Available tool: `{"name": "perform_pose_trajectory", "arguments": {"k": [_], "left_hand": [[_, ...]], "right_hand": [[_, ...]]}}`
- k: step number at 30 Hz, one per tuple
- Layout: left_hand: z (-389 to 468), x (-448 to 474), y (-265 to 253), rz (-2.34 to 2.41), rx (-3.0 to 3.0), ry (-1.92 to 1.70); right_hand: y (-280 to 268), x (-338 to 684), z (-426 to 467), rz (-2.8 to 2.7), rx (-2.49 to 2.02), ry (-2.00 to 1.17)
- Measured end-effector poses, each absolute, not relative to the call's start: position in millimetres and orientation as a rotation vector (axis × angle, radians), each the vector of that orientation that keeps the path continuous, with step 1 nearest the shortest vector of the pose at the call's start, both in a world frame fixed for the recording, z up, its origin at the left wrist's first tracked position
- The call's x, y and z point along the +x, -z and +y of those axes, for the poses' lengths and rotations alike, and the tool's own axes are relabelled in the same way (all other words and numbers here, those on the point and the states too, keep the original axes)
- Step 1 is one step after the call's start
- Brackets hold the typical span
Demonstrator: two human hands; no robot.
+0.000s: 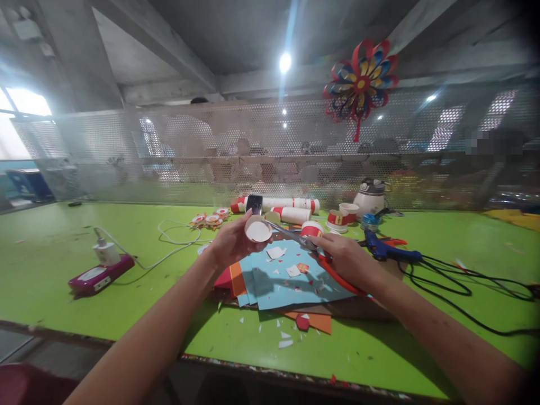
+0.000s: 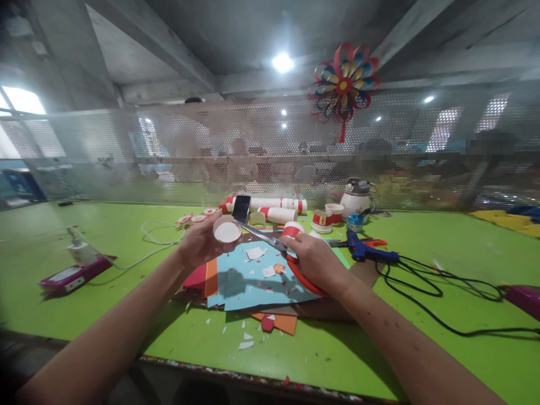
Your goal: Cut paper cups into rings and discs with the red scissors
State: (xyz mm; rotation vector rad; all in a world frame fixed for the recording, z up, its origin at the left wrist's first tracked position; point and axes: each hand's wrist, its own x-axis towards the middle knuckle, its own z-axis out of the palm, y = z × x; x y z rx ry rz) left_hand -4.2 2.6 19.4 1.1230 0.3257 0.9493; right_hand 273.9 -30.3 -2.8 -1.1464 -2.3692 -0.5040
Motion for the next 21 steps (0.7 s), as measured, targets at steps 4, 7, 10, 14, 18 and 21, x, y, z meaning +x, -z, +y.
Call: {"name": "perform_pose_trajectory", "arguments": {"k": [4, 7, 10, 14, 18, 21], "left_hand": [[0.4, -4.0, -21.3, 0.297, 1.192, -0.900], [-2.4, -3.2, -23.2, 0.295, 1.203, -0.904], [-3.5, -2.4, -23.6, 0.303, 1.199, -0.940], [-1.4, -2.7, -22.2, 0.303, 1.213, -0.932], [-0.9, -3.1, -21.8, 0.293, 1.213, -0.929], [-1.9, -2.7, -22.2, 0.294, 1.202, -0.936]], "right_hand": [[2.7, 272.5, -32.3, -2.354, -1.148, 0.516], [2.9, 271.6, -33.3, -2.338, -1.163, 0.508], [2.7, 270.6, -34.6, -2.327, -1.184, 0.482], [2.8, 269.9, -36.1, -2.330, -1.190, 0.486], [3.9, 269.4, -36.7, -2.306, -1.187, 0.529], [4.9, 268.5, -36.4, -2.289, -1.169, 0.569]]}}
